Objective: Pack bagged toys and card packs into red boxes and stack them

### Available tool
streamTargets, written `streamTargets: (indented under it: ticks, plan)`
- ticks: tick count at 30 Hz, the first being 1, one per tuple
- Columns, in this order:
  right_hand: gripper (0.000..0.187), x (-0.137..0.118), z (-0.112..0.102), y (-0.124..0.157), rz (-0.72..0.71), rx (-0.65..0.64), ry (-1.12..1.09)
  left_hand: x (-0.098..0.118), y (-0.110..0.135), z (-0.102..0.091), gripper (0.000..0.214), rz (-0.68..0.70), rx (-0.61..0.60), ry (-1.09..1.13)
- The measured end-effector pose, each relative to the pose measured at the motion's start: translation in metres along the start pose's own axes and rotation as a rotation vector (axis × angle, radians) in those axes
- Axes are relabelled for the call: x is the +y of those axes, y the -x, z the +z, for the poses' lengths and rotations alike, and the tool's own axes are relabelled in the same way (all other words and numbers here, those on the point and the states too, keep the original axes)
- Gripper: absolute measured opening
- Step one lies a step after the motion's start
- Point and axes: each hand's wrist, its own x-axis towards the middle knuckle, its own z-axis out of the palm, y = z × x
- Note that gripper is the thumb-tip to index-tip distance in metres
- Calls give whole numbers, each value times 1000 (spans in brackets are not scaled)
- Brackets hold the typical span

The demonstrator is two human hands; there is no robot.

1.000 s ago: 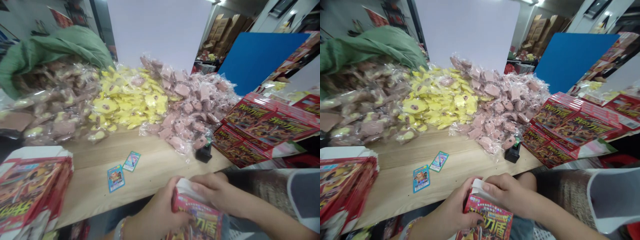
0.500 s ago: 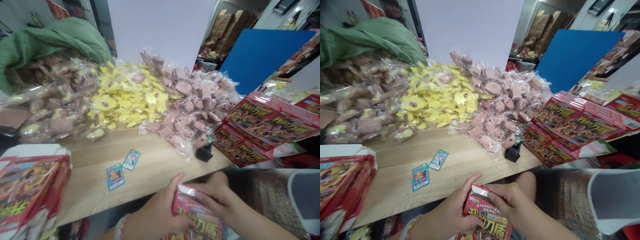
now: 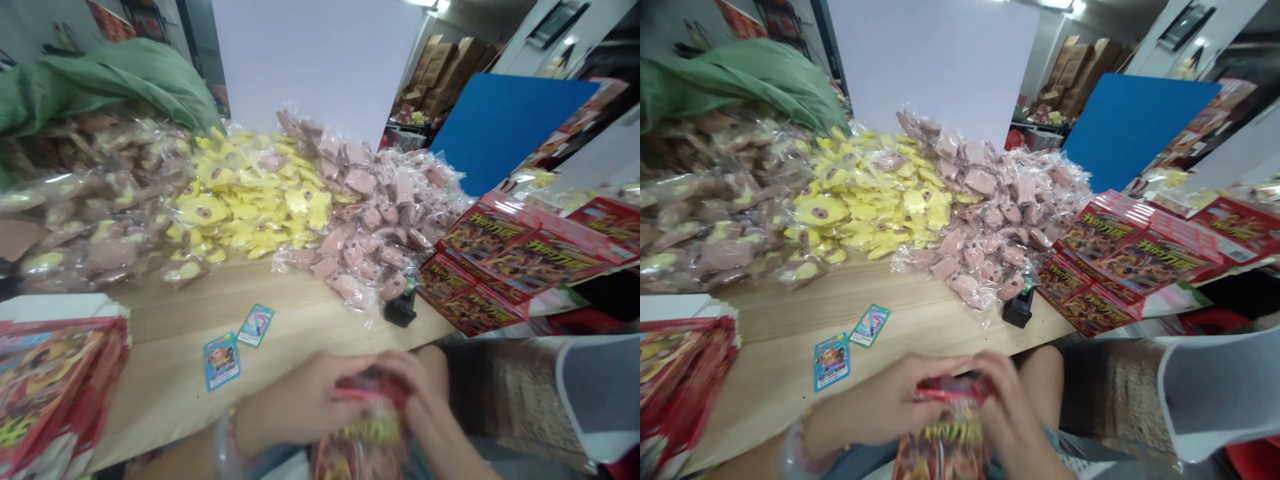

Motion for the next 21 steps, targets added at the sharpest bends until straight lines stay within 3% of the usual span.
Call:
streamTargets:
  ticks: [2, 3, 4, 6, 9, 11, 14, 18, 21]
  plan:
    - [45, 27, -14, -22, 346, 399, -4, 3, -13, -25, 38, 144, 189, -252]
    - [44, 40, -21, -37, 529, 512, -22, -1, -21, -36, 38, 208, 284, -383]
    - [44, 51, -29, -53, 696, 536, -71, -9, -28, -43, 38, 262, 328, -497]
    - [40, 69, -37, -84, 894, 473, -179, -30, -42, -48, 39, 302, 255, -645]
    - [30, 87, -39, -115, 1040, 381, -332, -57, -52, -41, 42, 161, 197, -744]
    - [26, 91, -36, -122, 1081, 377, -420, -62, -52, -36, 45, 31, 213, -812]
    - [18, 90, -27, -110, 1007, 452, -487, -55, -53, -33, 38, -118, 174, -876]
    - [11, 90, -7, -75, 861, 590, -441, -48, -55, -35, 31, -165, 185, -880]
    - [14, 76, 5, -60, 772, 581, -413, -48, -56, -32, 29, -189, 205, -888]
